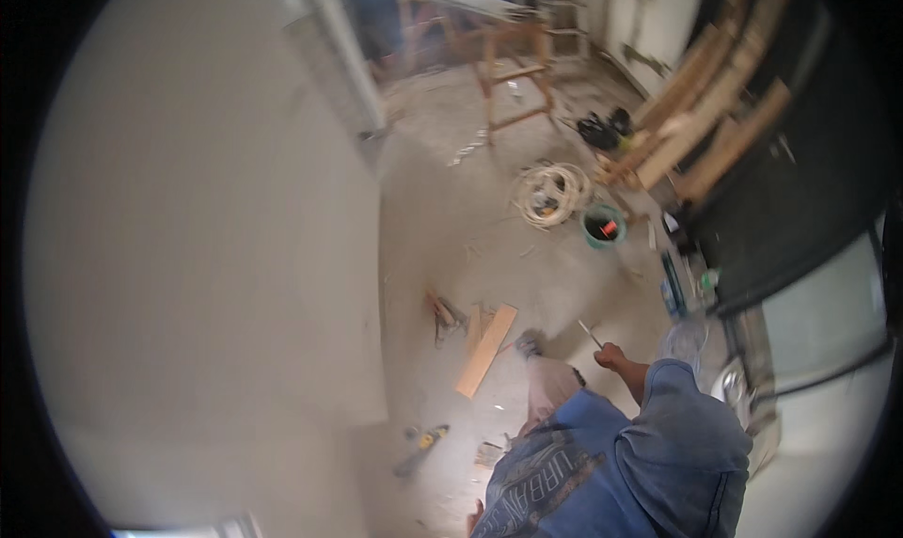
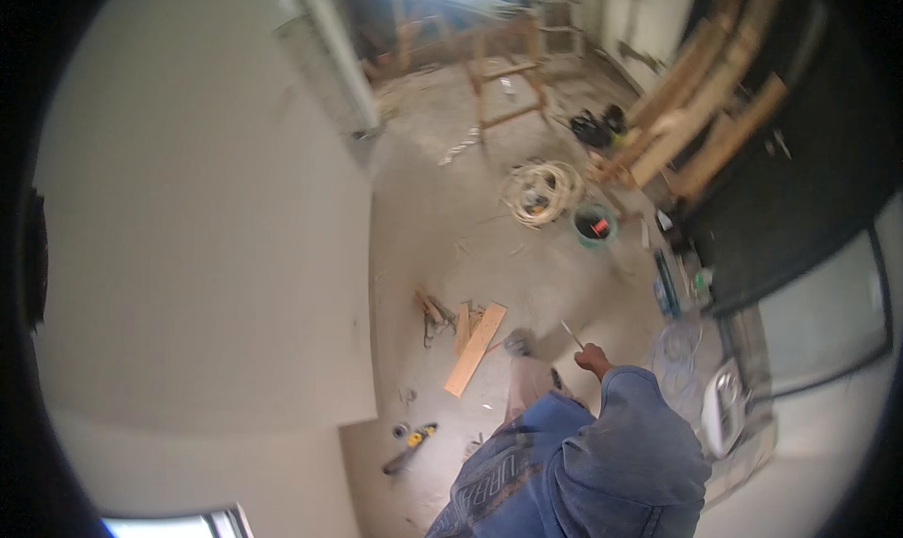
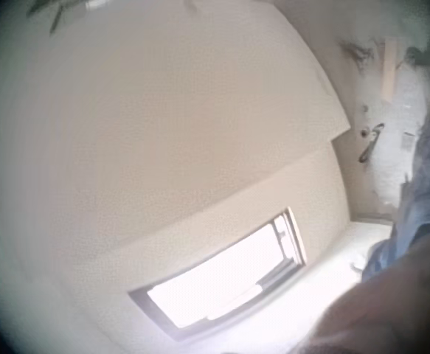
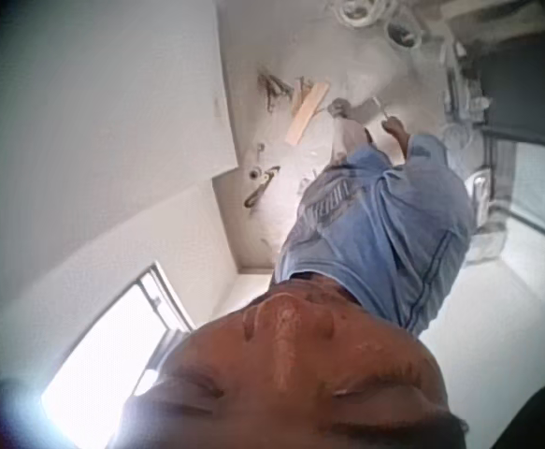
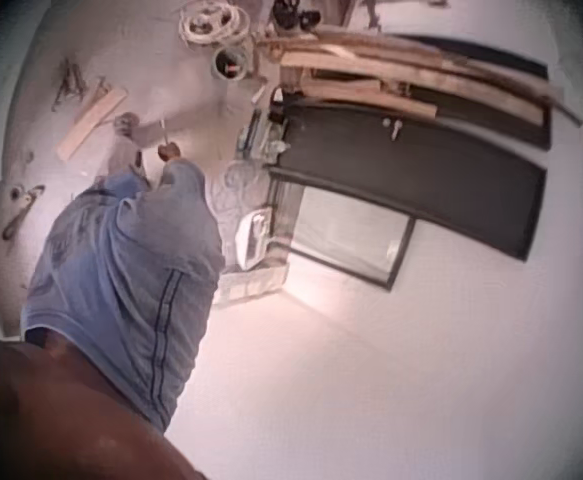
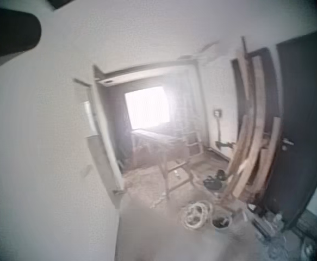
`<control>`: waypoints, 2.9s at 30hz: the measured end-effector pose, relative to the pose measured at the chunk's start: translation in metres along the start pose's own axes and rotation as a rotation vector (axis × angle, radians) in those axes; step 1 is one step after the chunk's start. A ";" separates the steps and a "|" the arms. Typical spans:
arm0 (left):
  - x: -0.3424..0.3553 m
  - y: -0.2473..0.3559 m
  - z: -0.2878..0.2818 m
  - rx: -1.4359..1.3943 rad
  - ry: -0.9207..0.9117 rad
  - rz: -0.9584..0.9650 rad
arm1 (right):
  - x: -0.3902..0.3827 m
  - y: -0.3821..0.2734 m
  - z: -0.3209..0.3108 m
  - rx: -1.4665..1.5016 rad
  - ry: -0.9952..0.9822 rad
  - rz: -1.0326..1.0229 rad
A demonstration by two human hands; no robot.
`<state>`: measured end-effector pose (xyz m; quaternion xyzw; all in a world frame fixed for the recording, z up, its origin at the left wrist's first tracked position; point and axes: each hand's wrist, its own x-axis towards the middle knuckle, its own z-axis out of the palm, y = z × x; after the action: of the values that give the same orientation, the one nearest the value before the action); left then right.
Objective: The person prepares electrical wires within a wall box using a screwdriver, tucking them into the box and securing them by hand.
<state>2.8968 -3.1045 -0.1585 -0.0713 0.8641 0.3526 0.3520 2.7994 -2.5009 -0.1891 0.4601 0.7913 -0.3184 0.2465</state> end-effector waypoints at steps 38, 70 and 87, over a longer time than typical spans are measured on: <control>0.920 0.710 -0.168 0.399 -0.367 -0.155 | 0.267 -0.186 -0.249 0.570 0.099 0.274; 1.191 1.445 0.192 0.316 -0.474 0.120 | 0.955 -0.344 -0.823 0.865 0.446 0.342; 1.310 1.739 0.403 0.446 -0.550 0.078 | 1.207 -0.355 -1.164 1.313 0.648 0.260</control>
<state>1.5042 -1.3862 -0.2519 0.1382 0.7948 0.1745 0.5646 1.8231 -1.0932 -0.1288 0.6737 0.4103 -0.5423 -0.2894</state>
